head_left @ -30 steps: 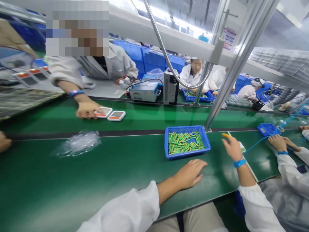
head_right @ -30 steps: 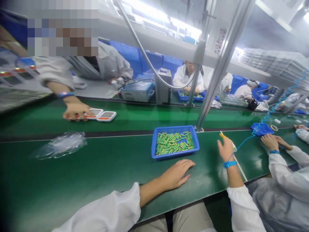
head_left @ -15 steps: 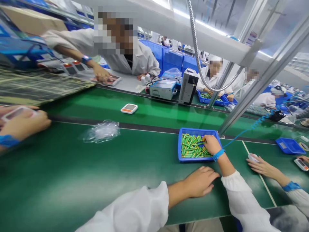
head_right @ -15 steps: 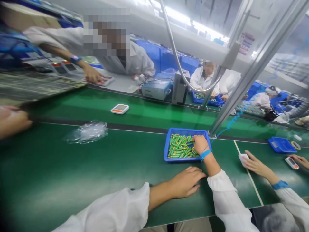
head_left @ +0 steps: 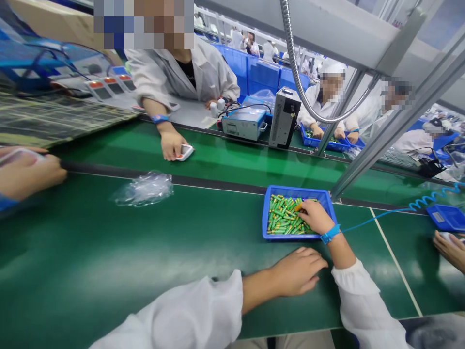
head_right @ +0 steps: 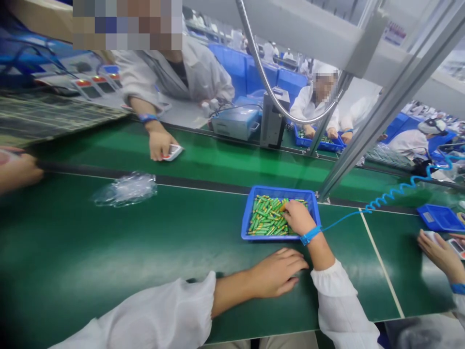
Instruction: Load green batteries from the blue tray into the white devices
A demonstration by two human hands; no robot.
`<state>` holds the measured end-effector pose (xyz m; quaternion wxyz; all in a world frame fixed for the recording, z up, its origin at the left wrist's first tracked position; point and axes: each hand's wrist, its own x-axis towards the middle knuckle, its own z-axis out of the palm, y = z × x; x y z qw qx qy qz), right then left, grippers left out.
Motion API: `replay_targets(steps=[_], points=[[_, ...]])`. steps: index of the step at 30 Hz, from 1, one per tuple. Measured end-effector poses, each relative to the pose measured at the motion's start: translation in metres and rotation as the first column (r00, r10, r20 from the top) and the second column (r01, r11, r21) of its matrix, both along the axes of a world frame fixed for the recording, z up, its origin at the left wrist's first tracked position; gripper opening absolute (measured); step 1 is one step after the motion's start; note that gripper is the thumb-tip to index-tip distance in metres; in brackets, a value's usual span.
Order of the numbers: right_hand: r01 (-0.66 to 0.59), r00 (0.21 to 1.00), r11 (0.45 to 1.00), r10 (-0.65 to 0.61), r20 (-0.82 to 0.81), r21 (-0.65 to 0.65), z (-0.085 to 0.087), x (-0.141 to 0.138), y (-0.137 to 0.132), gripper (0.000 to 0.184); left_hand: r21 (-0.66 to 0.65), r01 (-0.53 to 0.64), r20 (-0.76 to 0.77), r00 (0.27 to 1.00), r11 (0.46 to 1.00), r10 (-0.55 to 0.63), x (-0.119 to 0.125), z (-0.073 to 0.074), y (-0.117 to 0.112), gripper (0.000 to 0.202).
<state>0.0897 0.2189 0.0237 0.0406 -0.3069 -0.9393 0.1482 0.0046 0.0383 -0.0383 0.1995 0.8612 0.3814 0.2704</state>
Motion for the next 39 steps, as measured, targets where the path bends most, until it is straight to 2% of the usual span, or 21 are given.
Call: replay_targets(steps=[8, 16, 23, 29, 39], points=[[0.076, 0.996, 0.997, -0.076, 0.056, -0.004, 0.013, -0.004, -0.005, 0.019, 0.018, -0.010, 0.033, 0.999, 1.000, 0.009, -0.001, -0.001, 0.000, 0.040], [0.108, 0.994, 0.994, -0.109, 0.031, 0.025, 0.008, -0.001, -0.003, 0.022, 0.023, -0.014, 0.028, 1.000, 1.000, 0.013, -0.001, 0.001, -0.001, 0.038], [0.097, 0.994, 0.991, -0.101, 0.042, 0.095, 0.013, 0.000, -0.002, 0.012, 0.013, -0.009, 0.020, 1.000, 1.000, 0.009, -0.001, 0.004, 0.000, 0.039], [0.081, 0.988, 0.992, -0.092, 0.122, 0.097, 0.013, -0.001, -0.002, 0.010, 0.016, -0.004, 0.036, 0.999, 1.000, 0.004, -0.002, 0.004, 0.000, 0.037], [0.072, 0.987, 0.992, -0.086, 0.139, 0.102, 0.014, -0.001, -0.003, 0.005, 0.000, 0.019, 0.051, 0.998, 1.000, -0.019, -0.003, 0.004, 0.002, 0.037]])
